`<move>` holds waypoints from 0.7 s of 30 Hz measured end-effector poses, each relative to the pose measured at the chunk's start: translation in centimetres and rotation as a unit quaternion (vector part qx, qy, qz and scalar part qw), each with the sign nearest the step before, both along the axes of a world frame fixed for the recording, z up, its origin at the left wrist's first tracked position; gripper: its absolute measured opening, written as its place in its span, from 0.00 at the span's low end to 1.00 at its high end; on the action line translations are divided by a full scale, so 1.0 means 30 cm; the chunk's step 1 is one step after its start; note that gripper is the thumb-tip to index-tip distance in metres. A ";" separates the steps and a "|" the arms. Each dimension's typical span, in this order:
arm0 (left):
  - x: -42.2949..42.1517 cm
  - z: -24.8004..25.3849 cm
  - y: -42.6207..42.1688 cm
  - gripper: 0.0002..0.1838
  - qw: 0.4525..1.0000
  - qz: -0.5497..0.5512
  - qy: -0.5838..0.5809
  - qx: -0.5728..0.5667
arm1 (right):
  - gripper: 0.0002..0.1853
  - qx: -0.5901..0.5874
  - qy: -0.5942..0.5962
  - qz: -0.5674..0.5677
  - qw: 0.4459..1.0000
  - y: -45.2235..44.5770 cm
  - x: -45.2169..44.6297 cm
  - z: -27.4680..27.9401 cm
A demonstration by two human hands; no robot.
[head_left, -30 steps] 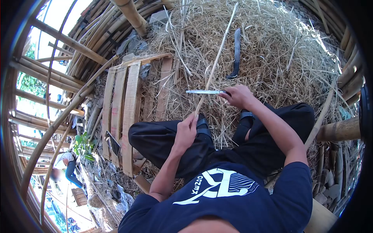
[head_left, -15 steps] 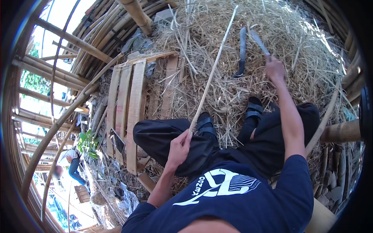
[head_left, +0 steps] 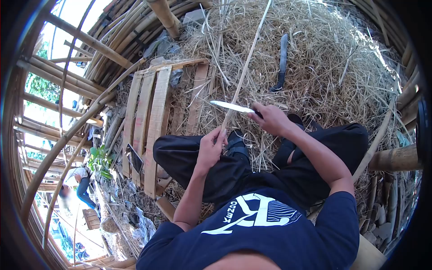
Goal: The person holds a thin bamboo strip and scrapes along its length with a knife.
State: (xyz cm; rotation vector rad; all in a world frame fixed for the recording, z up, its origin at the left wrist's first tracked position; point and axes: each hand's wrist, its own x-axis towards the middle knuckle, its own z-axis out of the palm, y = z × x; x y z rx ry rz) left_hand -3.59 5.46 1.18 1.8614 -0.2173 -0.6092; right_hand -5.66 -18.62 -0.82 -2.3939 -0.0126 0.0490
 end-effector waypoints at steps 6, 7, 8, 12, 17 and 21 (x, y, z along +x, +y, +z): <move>0.022 -0.001 -0.052 0.20 0.986 -0.023 -0.160 0.045 | 0.22 0.004 -0.064 0.025 0.998 0.047 -0.013 -0.064; 0.026 -0.009 -0.057 0.20 0.983 -0.013 -0.177 0.053 | 0.23 0.007 -0.077 0.030 0.997 0.048 -0.008 -0.076; 0.031 -0.015 -0.063 0.19 0.979 -0.003 -0.194 0.061 | 0.23 0.007 -0.077 0.027 0.997 0.042 -0.006 -0.078; 0.027 -0.027 -0.080 0.18 0.970 -0.003 -0.242 0.039 | 0.22 -0.010 -0.142 0.025 0.990 -0.004 0.025 -0.134; -0.001 -0.030 -0.062 0.19 0.973 -0.029 -0.215 0.080 | 0.24 -0.066 -0.136 0.037 0.988 -0.075 0.045 -0.167; -0.124 0.005 0.075 0.18 0.989 0.006 -0.130 0.072 | 0.28 -0.077 0.001 -0.342 0.936 -0.499 0.153 -0.340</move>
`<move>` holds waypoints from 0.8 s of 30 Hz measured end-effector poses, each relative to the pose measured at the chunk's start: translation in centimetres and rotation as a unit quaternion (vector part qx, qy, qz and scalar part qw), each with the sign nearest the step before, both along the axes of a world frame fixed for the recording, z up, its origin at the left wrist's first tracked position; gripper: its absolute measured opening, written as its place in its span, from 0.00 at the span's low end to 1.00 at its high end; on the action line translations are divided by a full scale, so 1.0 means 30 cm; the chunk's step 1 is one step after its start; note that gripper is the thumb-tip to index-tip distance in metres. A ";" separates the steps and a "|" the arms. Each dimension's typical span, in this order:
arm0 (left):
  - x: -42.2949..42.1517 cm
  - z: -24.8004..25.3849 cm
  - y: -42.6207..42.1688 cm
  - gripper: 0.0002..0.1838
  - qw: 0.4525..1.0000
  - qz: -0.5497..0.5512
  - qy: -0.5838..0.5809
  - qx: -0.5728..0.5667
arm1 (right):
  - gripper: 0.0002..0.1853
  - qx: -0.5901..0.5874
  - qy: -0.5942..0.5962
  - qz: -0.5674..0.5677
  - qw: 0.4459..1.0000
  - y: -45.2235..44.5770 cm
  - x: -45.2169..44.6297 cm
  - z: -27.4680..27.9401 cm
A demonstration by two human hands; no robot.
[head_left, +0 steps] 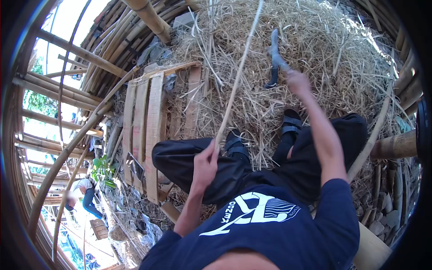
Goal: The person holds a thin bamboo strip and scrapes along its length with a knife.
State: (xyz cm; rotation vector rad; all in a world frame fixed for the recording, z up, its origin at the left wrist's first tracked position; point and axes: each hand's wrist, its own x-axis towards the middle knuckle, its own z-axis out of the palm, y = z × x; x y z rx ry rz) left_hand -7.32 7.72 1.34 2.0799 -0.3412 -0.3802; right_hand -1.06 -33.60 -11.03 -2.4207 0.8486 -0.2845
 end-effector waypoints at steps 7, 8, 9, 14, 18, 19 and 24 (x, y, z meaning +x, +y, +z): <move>-0.041 0.052 0.059 0.19 0.993 0.017 0.113 -0.029 | 0.30 0.369 -0.170 -0.032 0.913 0.066 0.034 0.226; -0.034 0.044 0.035 0.20 0.987 0.004 0.147 -0.069 | 0.30 0.440 -0.127 -0.001 0.889 0.156 0.011 0.274; -0.024 0.036 0.012 0.20 0.978 -0.012 0.180 -0.108 | 0.32 0.475 -0.072 0.019 0.877 0.231 0.005 0.309; -0.026 0.001 -0.046 0.19 0.969 -0.055 0.208 -0.122 | 0.19 0.536 -0.100 0.092 0.833 0.397 -0.024 0.304; -0.019 -0.018 -0.077 0.19 0.963 -0.052 0.233 -0.127 | 0.17 0.606 -0.100 0.073 0.786 0.400 -0.042 0.328; -0.011 -0.019 -0.095 0.18 0.959 -0.048 0.251 -0.123 | 0.17 0.604 -0.100 0.074 0.787 0.404 -0.043 0.327; 0.020 -0.022 -0.183 0.17 0.958 -0.068 0.248 -0.130 | 0.18 0.549 -0.096 0.120 0.822 0.443 -0.049 0.322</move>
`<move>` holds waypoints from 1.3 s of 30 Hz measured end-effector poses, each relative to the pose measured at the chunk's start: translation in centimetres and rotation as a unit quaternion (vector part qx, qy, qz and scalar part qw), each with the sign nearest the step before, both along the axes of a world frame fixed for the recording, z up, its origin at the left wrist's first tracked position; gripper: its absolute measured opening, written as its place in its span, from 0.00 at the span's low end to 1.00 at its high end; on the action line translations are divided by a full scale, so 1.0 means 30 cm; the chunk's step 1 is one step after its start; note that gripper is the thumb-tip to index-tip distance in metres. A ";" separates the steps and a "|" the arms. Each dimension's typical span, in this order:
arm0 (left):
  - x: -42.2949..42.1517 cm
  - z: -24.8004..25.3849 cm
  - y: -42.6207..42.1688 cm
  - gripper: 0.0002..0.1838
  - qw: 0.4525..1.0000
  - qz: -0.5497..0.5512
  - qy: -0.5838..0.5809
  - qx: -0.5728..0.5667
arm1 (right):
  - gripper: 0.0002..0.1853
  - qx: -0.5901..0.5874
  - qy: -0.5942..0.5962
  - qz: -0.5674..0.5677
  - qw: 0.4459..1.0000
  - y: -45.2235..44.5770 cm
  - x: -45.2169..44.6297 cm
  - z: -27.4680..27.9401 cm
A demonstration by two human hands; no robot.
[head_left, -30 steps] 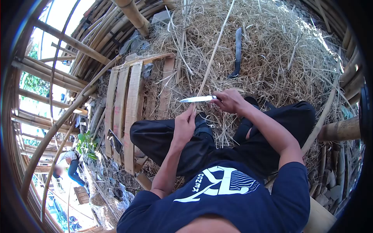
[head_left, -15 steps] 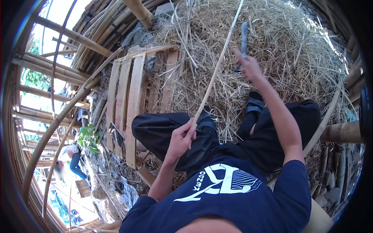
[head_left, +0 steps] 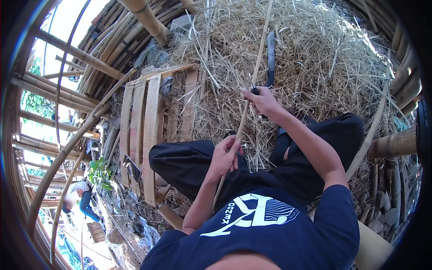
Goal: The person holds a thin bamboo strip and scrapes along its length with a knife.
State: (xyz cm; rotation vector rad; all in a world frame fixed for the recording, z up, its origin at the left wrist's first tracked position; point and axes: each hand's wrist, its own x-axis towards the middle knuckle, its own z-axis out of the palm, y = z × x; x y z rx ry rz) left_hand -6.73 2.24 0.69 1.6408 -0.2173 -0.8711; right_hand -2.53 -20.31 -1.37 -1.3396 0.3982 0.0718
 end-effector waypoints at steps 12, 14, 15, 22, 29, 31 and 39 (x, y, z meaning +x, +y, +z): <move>0.131 -0.033 -0.022 0.15 0.997 0.047 -0.003 -0.059 | 0.23 -0.439 -0.042 0.155 0.884 0.025 -0.152 0.051; 0.149 -0.034 -0.031 0.14 0.997 0.052 -0.011 -0.048 | 0.23 -0.445 -0.098 0.167 0.875 0.050 -0.163 -0.022; 0.156 -0.041 -0.031 0.14 0.997 0.052 -0.012 -0.048 | 0.23 -0.445 -0.098 0.167 0.875 0.059 -0.169 -0.022; 0.184 -0.109 -0.012 0.10 0.991 0.060 -0.122 -0.002 | 0.24 -0.475 -0.110 0.217 0.846 0.083 -0.148 -0.044; 0.151 -0.113 -0.005 0.09 0.987 0.059 -0.149 0.031 | 0.21 -0.566 -0.165 0.210 0.780 0.014 -0.108 -0.105; 0.163 -0.130 -0.001 0.09 0.988 0.070 -0.140 0.013 | 0.22 -0.571 -0.197 0.186 0.775 0.016 -0.097 -0.131; 0.153 -0.095 0.011 0.11 0.988 0.106 -0.111 -0.022 | 0.23 -0.581 -0.110 0.152 0.792 -0.035 -0.041 -0.171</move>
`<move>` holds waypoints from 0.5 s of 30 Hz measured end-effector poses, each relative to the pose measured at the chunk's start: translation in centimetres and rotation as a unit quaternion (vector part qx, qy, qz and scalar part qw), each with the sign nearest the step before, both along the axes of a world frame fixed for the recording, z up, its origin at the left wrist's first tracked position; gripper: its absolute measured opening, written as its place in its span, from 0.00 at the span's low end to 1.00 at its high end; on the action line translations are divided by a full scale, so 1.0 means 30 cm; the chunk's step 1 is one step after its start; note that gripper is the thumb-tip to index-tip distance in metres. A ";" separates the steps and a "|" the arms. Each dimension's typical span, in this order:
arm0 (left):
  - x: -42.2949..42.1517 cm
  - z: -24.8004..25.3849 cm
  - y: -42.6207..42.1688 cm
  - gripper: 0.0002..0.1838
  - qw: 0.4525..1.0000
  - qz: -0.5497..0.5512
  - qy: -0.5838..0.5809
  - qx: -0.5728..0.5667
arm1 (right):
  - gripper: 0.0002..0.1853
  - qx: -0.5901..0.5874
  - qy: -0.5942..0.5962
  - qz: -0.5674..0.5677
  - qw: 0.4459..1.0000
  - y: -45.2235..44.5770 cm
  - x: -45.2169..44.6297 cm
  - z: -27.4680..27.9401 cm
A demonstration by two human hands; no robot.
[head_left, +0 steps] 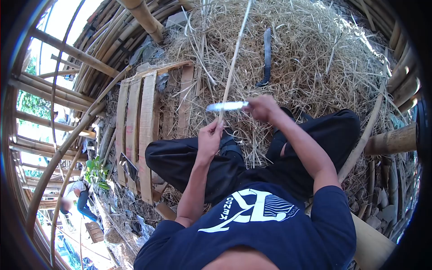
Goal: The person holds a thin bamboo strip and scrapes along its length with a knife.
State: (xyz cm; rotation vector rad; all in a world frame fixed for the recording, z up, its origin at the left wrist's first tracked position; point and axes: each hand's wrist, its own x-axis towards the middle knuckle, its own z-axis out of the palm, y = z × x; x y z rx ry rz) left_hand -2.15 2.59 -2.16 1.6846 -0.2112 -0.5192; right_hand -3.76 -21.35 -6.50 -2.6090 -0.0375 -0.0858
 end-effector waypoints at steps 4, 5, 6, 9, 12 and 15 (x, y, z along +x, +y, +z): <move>-0.103 0.054 0.085 0.15 0.997 -0.005 0.050 0.056 | 0.27 -0.102 0.006 -0.099 0.990 -0.199 0.014 0.041; -0.112 0.085 0.098 0.16 0.993 -0.003 0.111 0.046 | 0.27 -0.096 0.002 -0.103 0.990 -0.190 0.019 0.042; -0.129 0.074 0.111 0.16 0.992 -0.001 0.120 0.046 | 0.27 -0.091 0.002 -0.107 0.990 -0.182 0.011 0.038; -0.148 0.058 0.139 0.16 0.998 -0.007 0.043 0.052 | 0.27 -0.065 -0.025 -0.081 0.994 -0.143 -0.003 -0.015; -0.133 0.066 0.144 0.15 0.994 0.004 -0.003 0.113 | 0.27 0.053 0.073 -0.102 0.991 -0.030 -0.027 0.028; -0.126 0.038 0.141 0.15 0.990 0.002 -0.049 0.135 | 0.28 0.111 0.089 -0.047 0.989 0.076 -0.067 0.057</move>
